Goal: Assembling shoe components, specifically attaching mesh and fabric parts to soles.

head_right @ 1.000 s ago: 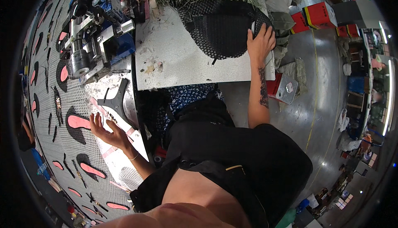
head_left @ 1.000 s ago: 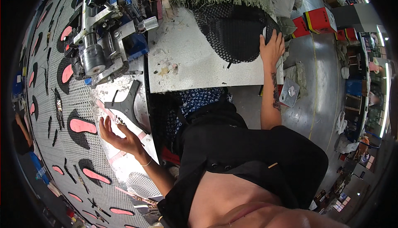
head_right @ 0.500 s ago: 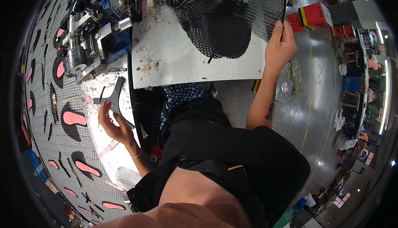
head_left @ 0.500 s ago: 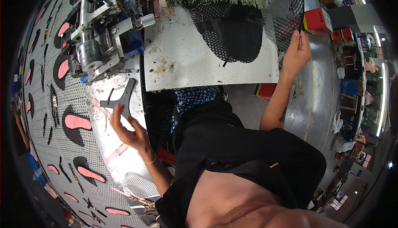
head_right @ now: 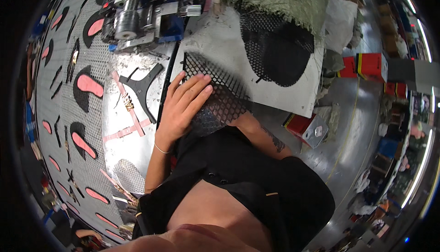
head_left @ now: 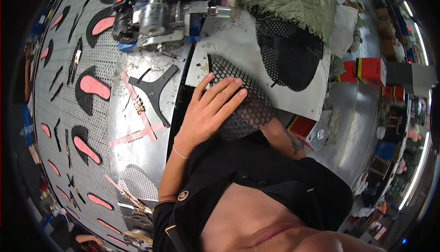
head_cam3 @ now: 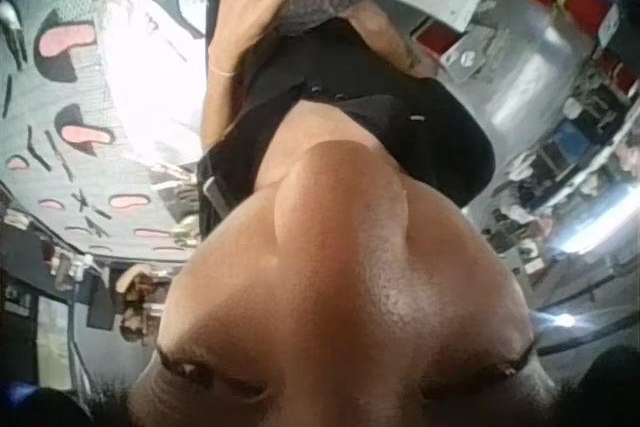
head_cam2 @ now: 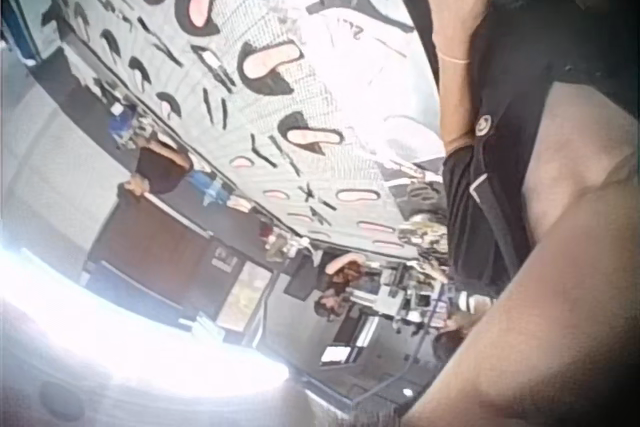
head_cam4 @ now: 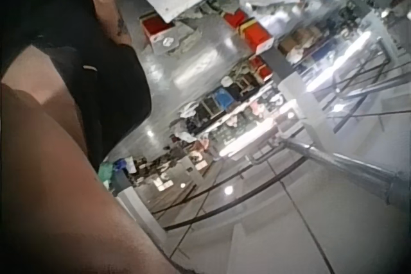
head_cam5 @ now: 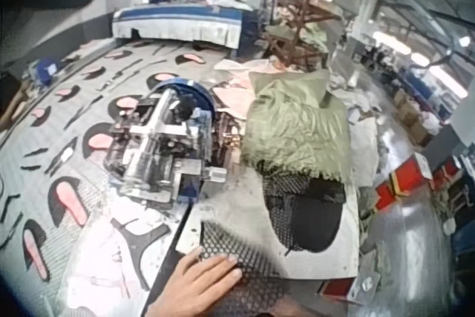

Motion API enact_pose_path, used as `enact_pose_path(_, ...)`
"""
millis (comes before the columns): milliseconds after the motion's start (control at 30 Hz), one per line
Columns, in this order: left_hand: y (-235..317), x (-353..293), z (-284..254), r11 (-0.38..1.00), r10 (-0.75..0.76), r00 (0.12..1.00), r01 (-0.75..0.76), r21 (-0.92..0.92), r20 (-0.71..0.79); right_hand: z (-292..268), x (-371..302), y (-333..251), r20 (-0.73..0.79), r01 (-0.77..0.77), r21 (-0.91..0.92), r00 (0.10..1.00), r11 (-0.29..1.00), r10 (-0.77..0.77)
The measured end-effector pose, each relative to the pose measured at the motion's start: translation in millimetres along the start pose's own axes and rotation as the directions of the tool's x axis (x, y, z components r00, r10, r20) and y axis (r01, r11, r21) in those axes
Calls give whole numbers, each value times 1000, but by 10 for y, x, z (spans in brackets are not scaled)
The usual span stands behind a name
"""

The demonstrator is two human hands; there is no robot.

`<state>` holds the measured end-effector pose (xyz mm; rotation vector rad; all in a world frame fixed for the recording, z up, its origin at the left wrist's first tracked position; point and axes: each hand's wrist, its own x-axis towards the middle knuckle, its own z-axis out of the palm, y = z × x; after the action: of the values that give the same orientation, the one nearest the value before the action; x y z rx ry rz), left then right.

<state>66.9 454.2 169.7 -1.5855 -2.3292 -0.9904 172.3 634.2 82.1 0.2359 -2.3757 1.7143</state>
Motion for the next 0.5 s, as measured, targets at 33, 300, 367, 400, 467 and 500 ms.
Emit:
enact_pose_path(33, -42, 9, -57, 999, 31, 999, -32, -39, -29, -75, 34, -11, 73, 122, -216, 991, 969, -109)
enact_pose_path(300, -260, -63, -270, 858, -353, 884, 176, -482, -306, -447, 733, -610, -110, -184, 476, 958, 860, 266)
enact_pose_path(367, -209, -5, -375, 749, -542, 822, 379, -543, -174, -471, 695, -689, -118, -206, 520, 944, 829, 309)
enact_pose_path(400, -185, 25, -396, 601, -687, 727, 554, -576, -17, -503, 646, -695, -99, -214, 515, 947, 830, 305)
enact_pose_path(467, -237, 93, -314, 396, -734, 677, 498, -772, 60, -553, 562, -685, -100, -274, 301, 943, 913, 316)
enact_pose_path(500, -264, 115, -260, 159, -743, 651, 403, -901, 160, -566, 525, -690, -83, -272, 296, 948, 916, 309)
